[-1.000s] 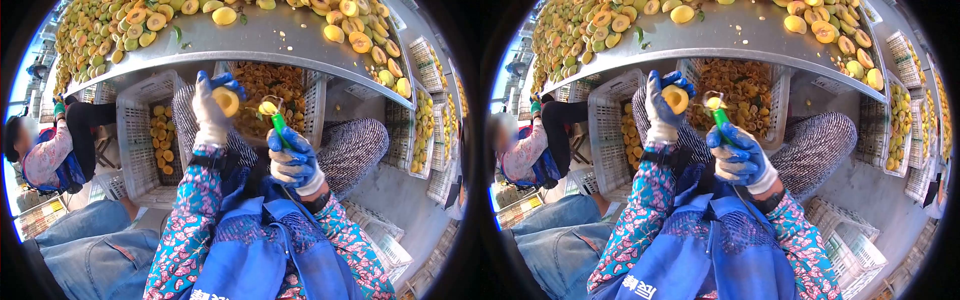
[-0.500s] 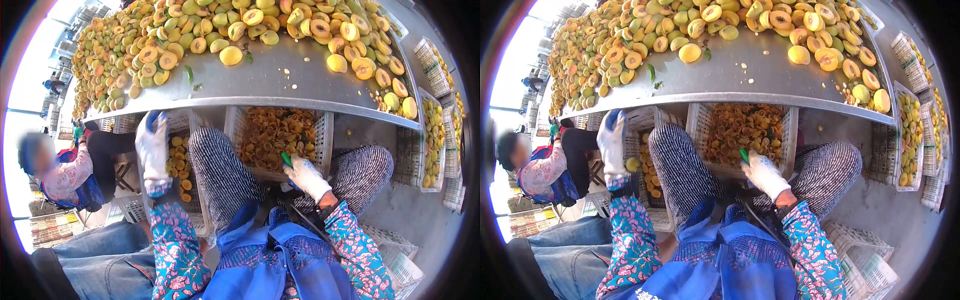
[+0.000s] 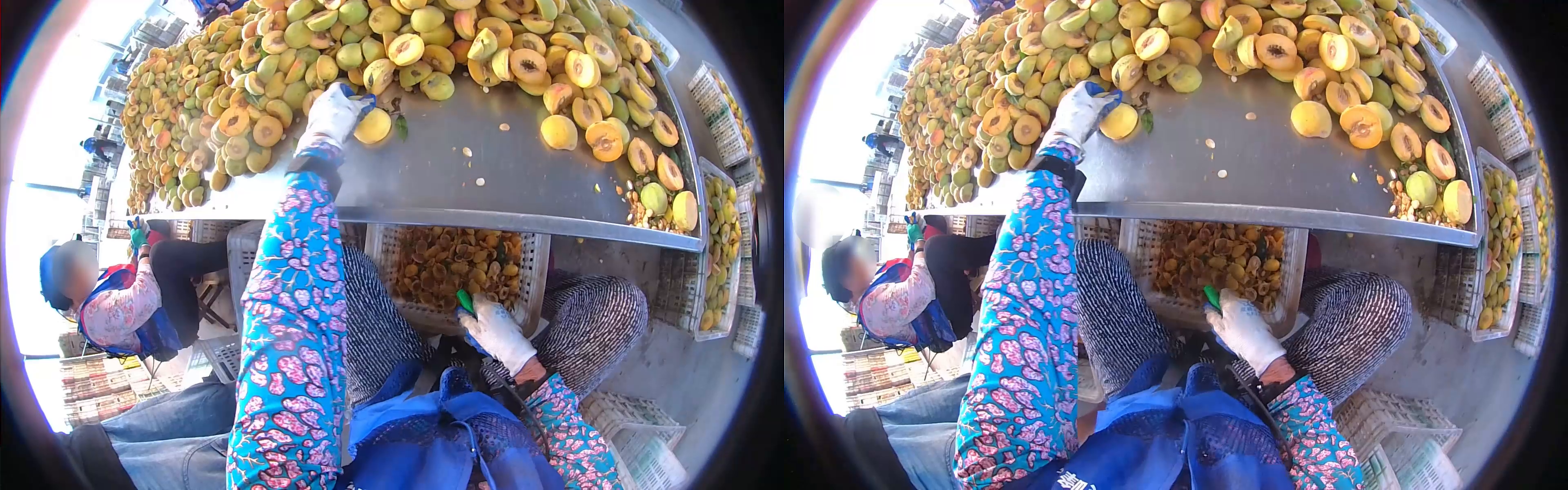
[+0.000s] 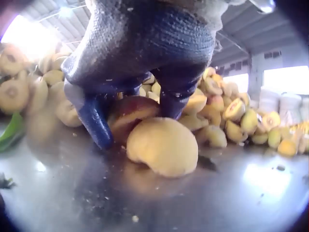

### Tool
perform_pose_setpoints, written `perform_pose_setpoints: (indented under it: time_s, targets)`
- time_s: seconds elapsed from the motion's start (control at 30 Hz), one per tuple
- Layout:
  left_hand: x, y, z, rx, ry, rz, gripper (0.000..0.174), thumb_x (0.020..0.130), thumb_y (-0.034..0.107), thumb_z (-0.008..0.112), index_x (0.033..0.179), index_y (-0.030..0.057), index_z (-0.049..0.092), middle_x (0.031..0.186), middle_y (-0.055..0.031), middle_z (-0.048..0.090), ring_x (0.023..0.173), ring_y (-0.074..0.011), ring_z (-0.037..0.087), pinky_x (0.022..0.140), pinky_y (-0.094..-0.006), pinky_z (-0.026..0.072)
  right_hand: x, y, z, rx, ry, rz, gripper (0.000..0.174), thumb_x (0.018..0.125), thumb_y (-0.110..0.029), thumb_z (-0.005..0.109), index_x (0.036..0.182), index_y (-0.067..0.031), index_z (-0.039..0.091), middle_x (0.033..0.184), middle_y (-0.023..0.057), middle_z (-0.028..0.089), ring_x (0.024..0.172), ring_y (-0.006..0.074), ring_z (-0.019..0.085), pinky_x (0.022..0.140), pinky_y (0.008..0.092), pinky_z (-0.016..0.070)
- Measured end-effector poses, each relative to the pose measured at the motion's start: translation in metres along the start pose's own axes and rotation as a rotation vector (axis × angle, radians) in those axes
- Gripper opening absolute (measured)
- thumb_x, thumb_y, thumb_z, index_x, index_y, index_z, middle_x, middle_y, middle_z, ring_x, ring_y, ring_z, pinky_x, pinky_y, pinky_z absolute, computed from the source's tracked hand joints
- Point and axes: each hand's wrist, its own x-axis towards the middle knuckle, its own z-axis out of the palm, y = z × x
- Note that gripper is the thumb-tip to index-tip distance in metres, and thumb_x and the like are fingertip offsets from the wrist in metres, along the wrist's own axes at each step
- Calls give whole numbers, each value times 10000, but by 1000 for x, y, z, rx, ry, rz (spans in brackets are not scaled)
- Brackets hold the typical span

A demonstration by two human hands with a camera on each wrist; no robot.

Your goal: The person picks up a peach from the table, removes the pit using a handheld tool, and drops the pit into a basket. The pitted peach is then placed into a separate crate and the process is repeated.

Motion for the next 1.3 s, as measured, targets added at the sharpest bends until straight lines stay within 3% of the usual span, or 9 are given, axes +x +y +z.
perform_pose_setpoints:
  time_s: [0.07, 0.13, 0.37, 0.43, 0.57, 0.9, 1.1, 1.23, 1.3]
  targets:
    - [-15, -1, -18, -77, -132, -56, 389, 804, 366, 721, 969, 24, 639, 864, -56, 635, 749, -114, 601, 615, -277, 514, -1, 0, 0, 20, 5, 10, 367, 887, -297, 573, 997, 50, 526, 856, 308, 613, 847, 463, 601, 719, 506, 467]
    - [-44, -14, -33, -809, -233, -110, 328, 852, 328, 683, 1024, 53, 636, 939, -43, 650, 768, -142, 634, 584, -308, 540, -2, -3, -1, 63, 37, 18, 369, 890, -298, 575, 1003, 51, 527, 864, 309, 612, 861, 463, 601, 728, 506, 465]
    - [-185, -29, -46, -2018, -421, -69, 513, 944, 393, 526, 1312, 44, 457, 1191, -184, 567, 1059, -390, 582, 910, -461, 511, -9, -39, -19, 321, 175, -56, 311, 876, -254, 624, 995, 16, 526, 778, 237, 597, 753, 418, 592, 667, 426, 464]
    - [-219, -24, -31, -2123, -390, -228, 557, 944, 431, 508, 1305, 10, 455, 1184, -200, 573, 1077, -378, 581, 914, -463, 514, -4, -48, -22, 196, 262, -333, 232, 886, -207, 609, 982, -9, 537, 686, 165, 577, 645, 331, 592, 598, 396, 453]
    - [-262, -11, -8, -2293, -391, -298, 552, 948, 445, 496, 1283, 6, 477, 1145, -195, 598, 1058, -363, 598, 914, -469, 520, -32, -113, -32, 384, 199, -213, 181, 898, -168, 597, 1008, -30, 556, 693, 89, 596, 614, 160, 593, 562, 316, 454]
    - [-299, 20, 16, -1950, -230, -344, 471, 960, 419, 513, 1184, 8, 559, 1027, -93, 627, 896, -169, 631, 767, -310, 542, 6, -127, -14, -73, 451, -513, 289, 807, -207, 649, 992, -16, 536, 780, 230, 632, 750, 407, 634, 664, 483, 491]
    - [-304, 13, 64, -1816, -67, -352, 433, 961, 428, 509, 1085, 19, 581, 900, -71, 624, 802, -146, 601, 680, -260, 502, 11, -116, 3, -198, 424, -364, 234, 805, -189, 643, 929, -30, 525, 768, 221, 633, 754, 421, 625, 658, 481, 492]
    - [-302, 19, 53, -2186, -83, -466, 479, 949, 456, 502, 1150, 22, 530, 990, -117, 616, 909, -230, 623, 777, -353, 537, -13, -113, 2, 232, 523, -508, 168, 797, -113, 651, 920, -63, 549, 671, 143, 597, 601, 271, 616, 586, 388, 488]
    - [-302, 9, 43, -2226, -130, -401, 515, 942, 440, 514, 1223, 10, 487, 1054, -144, 606, 962, -269, 628, 846, -415, 548, -26, -110, -13, 376, 476, -226, 205, 811, -139, 669, 948, -46, 548, 663, 135, 590, 585, 240, 604, 566, 379, 490]
